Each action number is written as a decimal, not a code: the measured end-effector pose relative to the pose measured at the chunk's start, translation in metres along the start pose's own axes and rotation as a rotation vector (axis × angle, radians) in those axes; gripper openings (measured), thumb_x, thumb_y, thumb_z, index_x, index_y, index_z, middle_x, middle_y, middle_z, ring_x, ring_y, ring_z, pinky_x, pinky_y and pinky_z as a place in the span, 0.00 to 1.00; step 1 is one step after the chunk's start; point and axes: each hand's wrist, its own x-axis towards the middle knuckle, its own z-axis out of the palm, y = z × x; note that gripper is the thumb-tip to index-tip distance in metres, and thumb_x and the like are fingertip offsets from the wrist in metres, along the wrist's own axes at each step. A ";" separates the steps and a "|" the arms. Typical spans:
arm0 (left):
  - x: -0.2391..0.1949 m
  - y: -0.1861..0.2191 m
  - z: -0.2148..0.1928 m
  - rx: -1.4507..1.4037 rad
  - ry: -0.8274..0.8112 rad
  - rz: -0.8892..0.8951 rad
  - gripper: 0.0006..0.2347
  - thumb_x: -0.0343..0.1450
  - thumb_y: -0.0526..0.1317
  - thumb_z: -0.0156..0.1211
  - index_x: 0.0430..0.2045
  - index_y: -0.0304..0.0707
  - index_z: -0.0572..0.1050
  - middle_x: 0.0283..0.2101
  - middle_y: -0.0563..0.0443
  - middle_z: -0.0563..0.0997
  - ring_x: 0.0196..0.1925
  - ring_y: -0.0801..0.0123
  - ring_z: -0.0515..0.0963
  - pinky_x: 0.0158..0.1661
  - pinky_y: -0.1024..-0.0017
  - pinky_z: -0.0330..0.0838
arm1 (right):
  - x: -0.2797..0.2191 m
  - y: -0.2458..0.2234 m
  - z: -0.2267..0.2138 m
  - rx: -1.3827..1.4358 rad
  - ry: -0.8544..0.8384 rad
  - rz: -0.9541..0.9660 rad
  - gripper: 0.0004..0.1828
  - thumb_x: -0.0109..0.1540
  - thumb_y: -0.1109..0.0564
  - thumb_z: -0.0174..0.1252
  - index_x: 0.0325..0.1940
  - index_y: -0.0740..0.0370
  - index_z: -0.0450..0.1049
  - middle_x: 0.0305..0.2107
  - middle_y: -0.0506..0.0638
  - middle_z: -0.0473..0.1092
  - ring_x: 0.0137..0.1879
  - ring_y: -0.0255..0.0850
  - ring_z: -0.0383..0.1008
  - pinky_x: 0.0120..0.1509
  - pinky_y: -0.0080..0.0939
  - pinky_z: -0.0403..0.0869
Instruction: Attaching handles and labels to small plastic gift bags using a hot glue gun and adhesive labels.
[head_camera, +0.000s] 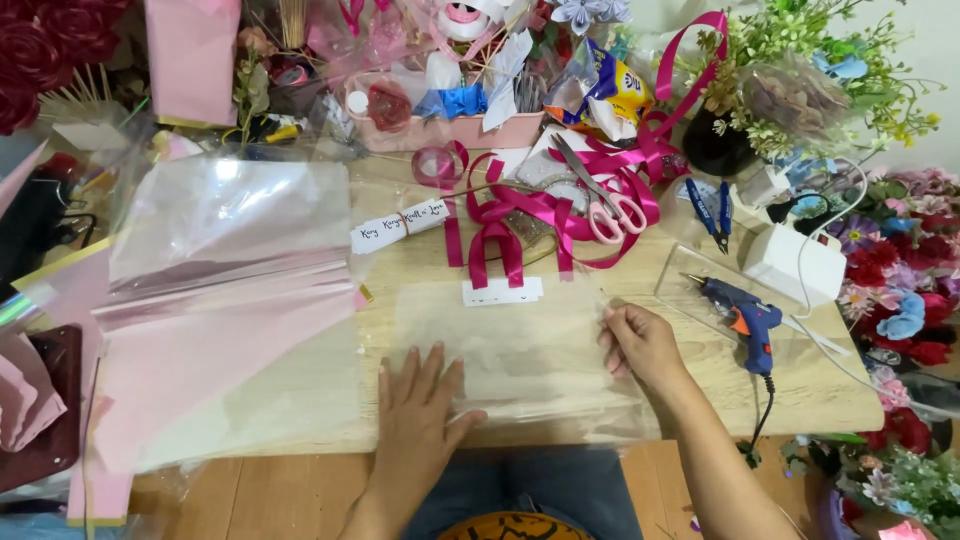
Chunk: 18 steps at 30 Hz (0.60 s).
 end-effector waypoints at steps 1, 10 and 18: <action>-0.002 -0.003 0.009 0.001 0.001 0.000 0.29 0.70 0.60 0.54 0.64 0.48 0.65 0.72 0.46 0.60 0.74 0.44 0.53 0.68 0.41 0.38 | -0.001 -0.003 0.000 0.000 0.000 -0.002 0.18 0.70 0.52 0.51 0.29 0.64 0.71 0.21 0.54 0.72 0.15 0.40 0.69 0.15 0.35 0.67; -0.007 -0.017 0.028 0.182 0.041 0.051 0.32 0.69 0.66 0.51 0.66 0.53 0.63 0.73 0.47 0.58 0.75 0.50 0.52 0.66 0.37 0.44 | -0.032 -0.034 0.011 -0.803 0.248 -0.595 0.27 0.64 0.42 0.55 0.60 0.63 0.70 0.54 0.59 0.70 0.61 0.54 0.69 0.58 0.57 0.72; 0.062 -0.031 -0.030 -0.027 -0.050 -0.102 0.23 0.76 0.53 0.44 0.62 0.44 0.67 0.71 0.46 0.61 0.77 0.51 0.47 0.69 0.44 0.29 | 0.006 0.032 0.013 -0.803 -0.156 -0.654 0.42 0.62 0.41 0.56 0.77 0.54 0.51 0.74 0.57 0.46 0.80 0.57 0.37 0.80 0.61 0.36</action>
